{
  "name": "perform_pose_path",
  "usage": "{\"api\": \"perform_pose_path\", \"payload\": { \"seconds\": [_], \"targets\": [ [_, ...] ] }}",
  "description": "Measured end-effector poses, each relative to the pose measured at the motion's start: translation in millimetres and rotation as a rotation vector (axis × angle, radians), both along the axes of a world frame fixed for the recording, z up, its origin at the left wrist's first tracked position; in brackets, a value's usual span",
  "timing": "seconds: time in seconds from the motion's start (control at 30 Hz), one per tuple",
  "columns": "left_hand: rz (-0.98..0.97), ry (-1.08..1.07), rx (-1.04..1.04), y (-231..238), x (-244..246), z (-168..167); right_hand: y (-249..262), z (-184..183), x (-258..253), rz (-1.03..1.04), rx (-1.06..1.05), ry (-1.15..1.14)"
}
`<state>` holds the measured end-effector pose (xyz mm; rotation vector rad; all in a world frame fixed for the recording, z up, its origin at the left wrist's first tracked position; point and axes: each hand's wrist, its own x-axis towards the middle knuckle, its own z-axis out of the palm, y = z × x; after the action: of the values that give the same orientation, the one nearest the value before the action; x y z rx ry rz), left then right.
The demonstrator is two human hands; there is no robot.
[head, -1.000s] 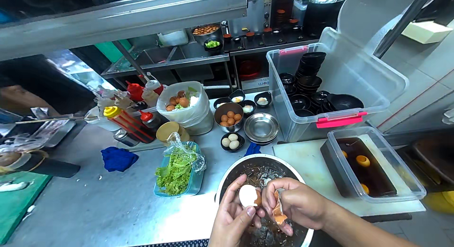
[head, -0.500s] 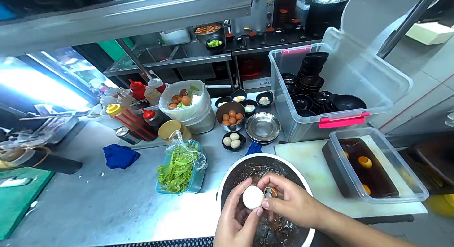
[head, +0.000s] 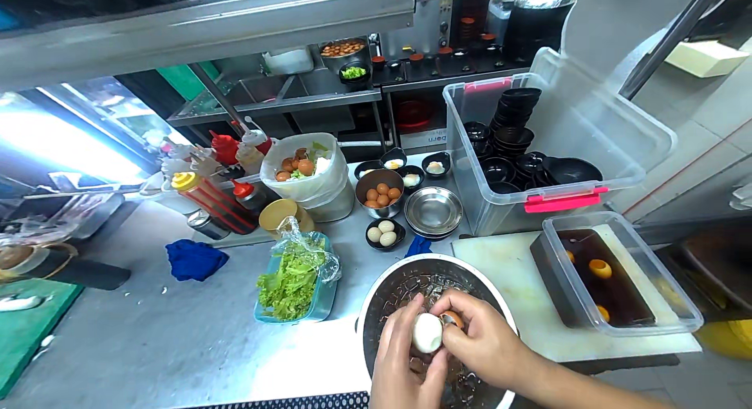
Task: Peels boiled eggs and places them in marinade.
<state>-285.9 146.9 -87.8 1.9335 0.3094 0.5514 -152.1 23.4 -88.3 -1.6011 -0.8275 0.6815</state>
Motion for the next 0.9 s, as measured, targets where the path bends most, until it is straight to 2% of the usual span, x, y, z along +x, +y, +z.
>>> {"api": "perform_pose_path", "payload": {
  "seconds": [0.07, 0.13, 0.23, 0.4, 0.53, 0.73, 0.9],
  "targets": [
    [0.047, 0.013, 0.134, -2.5, 1.6, 1.4, -0.2, -2.5, -1.5, -0.003, 0.021, -0.071],
    [0.056, -0.011, 0.132, -3.3, 2.4, 0.7, -1.0, -3.7, -1.8, -0.013, 0.034, -0.094],
    [0.017, -0.079, -0.018, -0.6, 2.2, -2.4, -1.9, -1.5, -0.8, -0.025, 0.039, -0.034],
    [-0.075, -0.106, -0.380, 1.0, -0.3, 6.6, -1.7, 5.8, 3.4, -0.025, 0.010, 0.189],
    [-0.157, -0.122, -0.541, 3.9, -1.3, 5.0, -1.7, 6.3, 5.7, -0.020, 0.051, 0.302],
    [-0.081, -0.087, -0.552, 4.9, -0.3, 1.5, -3.3, 0.7, 5.6, 0.067, 0.235, 0.340],
    [-0.054, -0.065, -0.527, 8.2, -1.7, 2.8, -5.8, -1.3, 15.0, 0.129, 0.103, 0.248]
  ]
}}
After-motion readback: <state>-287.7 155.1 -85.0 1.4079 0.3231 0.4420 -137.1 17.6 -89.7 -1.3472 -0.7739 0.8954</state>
